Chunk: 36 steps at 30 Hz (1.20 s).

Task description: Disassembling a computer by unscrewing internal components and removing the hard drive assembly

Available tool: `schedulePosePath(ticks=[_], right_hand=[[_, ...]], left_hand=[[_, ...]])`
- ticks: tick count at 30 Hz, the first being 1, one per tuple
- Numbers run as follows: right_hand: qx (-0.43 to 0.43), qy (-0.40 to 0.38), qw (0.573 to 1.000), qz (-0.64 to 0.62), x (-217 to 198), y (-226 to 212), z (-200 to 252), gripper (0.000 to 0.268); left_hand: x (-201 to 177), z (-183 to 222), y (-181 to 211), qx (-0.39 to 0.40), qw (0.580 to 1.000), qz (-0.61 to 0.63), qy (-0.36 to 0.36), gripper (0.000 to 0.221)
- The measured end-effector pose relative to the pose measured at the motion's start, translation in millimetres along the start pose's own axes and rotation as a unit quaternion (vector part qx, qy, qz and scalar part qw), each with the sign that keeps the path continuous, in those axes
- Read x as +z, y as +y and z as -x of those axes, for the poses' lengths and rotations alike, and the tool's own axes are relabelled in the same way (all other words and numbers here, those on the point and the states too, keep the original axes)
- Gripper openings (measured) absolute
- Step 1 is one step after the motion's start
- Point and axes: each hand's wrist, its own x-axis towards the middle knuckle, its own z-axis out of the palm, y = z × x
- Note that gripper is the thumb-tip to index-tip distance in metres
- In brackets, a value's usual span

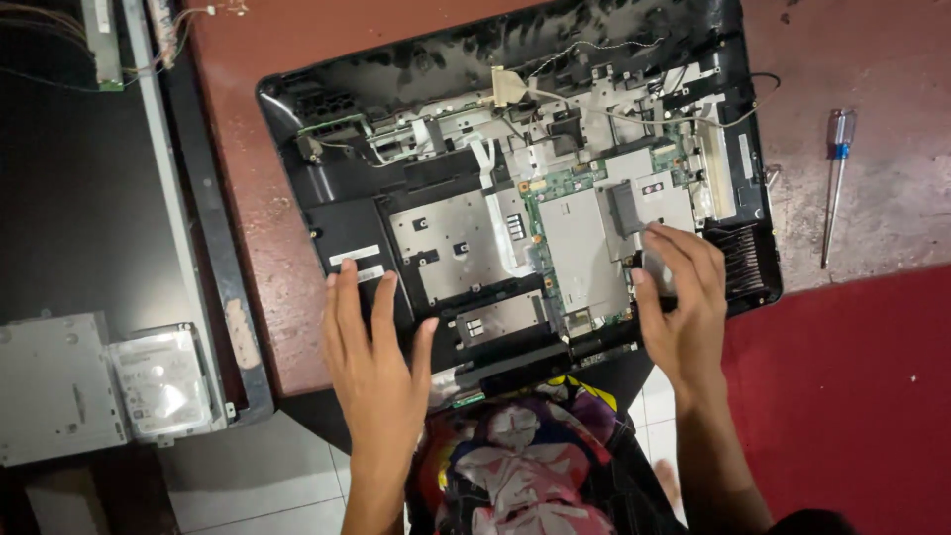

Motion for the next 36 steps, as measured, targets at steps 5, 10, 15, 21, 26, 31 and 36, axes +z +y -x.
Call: schedulePosePath(ticks=[5,10,15,21,26,31,36], right_hand=[[0.018,-0.005,1.0,0.021,4.8,2.3,-0.6,0.031],[0.002,-0.013,0.999,0.039,4.7,2.7,-2.1,0.032],[0.004,-0.012,0.999,0.042,5.4,2.3,-1.7,0.032],[0.016,-0.006,0.999,0.031,6.5,2.2,0.1,0.034],[0.064,0.008,0.998,-0.011,4.8,-2.7,-1.6,0.027],[0.026,-0.013,0.999,0.031,6.1,1.8,-1.2,0.019],[0.016,-0.012,0.999,0.036,6.4,2.2,-1.2,0.021]], left_hand=[[1.3,-2.2,3.0,-0.002,1.0,-0.019,0.002,0.051],[1.3,-2.3,5.2,-0.003,0.999,-0.045,0.005,0.051],[-0.2,-2.3,6.8,-0.003,0.999,-0.05,-0.001,0.053],[0.3,-2.3,6.3,-0.002,0.999,-0.052,-0.002,0.053],[-0.2,-2.7,7.0,0.001,0.999,-0.049,0.001,0.053],[0.0,-2.8,7.7,0.004,0.998,-0.054,0.008,0.053],[0.3,-2.3,7.9,0.003,0.998,-0.069,0.003,0.053]])
